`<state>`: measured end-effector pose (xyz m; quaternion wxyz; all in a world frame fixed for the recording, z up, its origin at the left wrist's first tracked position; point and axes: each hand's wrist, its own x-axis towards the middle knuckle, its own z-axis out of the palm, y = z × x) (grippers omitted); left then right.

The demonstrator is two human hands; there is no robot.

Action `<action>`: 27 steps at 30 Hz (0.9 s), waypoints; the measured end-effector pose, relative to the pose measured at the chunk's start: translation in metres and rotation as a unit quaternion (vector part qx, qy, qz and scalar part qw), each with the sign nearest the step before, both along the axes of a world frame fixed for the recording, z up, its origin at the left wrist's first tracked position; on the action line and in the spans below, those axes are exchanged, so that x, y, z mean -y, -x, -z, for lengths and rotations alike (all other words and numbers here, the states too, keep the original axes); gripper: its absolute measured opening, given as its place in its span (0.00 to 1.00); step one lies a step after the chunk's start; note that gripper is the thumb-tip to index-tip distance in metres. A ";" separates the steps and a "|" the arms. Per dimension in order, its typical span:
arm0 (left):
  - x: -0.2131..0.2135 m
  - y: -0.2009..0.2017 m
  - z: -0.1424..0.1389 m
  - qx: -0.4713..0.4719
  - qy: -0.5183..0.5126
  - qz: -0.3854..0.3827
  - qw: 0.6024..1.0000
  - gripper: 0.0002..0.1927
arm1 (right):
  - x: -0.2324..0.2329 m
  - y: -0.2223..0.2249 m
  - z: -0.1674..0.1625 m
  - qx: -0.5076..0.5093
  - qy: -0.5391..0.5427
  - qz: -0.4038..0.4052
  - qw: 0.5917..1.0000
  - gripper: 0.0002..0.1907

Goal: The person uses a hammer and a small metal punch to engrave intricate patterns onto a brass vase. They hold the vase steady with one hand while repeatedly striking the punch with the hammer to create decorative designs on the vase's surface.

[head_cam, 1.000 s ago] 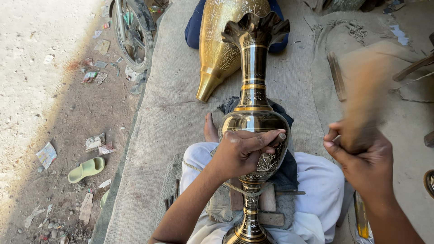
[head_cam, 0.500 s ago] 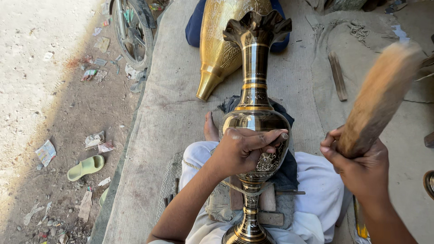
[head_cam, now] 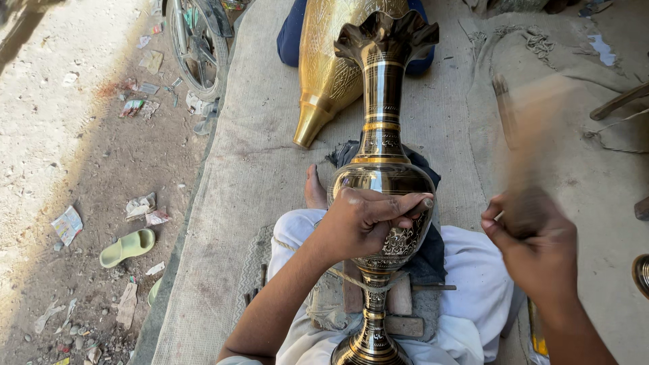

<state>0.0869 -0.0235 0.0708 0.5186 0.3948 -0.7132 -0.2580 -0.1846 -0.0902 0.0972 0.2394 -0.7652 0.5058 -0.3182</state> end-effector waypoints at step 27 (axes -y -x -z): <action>0.006 -0.003 -0.006 0.023 0.013 0.009 1.000 0.34 | -0.003 -0.011 -0.003 0.190 -0.010 -0.022 0.982 0.19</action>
